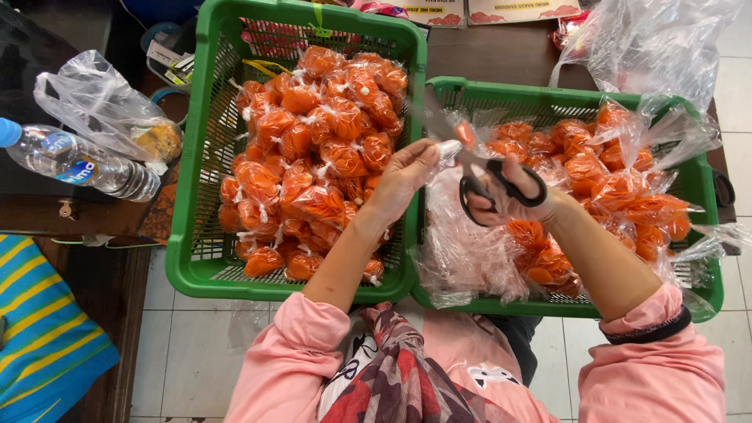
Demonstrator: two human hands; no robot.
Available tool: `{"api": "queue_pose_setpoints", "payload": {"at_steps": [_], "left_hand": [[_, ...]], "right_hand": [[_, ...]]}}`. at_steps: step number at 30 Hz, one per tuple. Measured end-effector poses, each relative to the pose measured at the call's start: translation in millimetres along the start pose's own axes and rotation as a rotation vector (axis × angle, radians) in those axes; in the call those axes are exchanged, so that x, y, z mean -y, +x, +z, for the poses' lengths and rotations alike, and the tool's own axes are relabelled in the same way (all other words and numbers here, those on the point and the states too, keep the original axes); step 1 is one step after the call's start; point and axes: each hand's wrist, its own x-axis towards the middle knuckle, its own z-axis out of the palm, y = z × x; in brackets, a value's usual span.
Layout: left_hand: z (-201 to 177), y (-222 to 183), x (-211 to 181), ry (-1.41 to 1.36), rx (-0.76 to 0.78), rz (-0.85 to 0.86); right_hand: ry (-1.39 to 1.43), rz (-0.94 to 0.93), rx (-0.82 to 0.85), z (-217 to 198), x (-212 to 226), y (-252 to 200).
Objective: The person uses scissors to trim the excess plastic from individual small bags of orange food items, then places the trimmed bags into a separate basket.
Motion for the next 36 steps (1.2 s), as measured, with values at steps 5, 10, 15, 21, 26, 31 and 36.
{"api": "queue_pose_setpoints", "payload": {"at_steps": [5,10,15,21,26,31,36], "left_hand": [[-5,7,1,-0.102,0.008,0.074],[15,-1,-24,-0.135,0.02,0.103],[-16,12,-11,0.07,-0.142,0.251],[14,-17,-57,0.355,-0.465,0.54],[12,-17,-60,0.496,-0.426,0.634],[30,-28,-64,0.54,-0.315,0.622],[17,-16,-15,0.795,-0.116,0.542]], "right_hand": [[-0.379,-0.3,-0.613,-8,24,10],[-0.379,-0.349,-0.85,9,30,27],[-0.434,-0.333,-0.934,60,52,83],[-0.888,-0.063,-1.028,-3,7,139],[-1.059,0.071,-1.085,-61,-47,182],[-1.013,0.046,-1.117,-26,-12,160],[-1.176,0.159,-1.274,-49,1,86]]}}
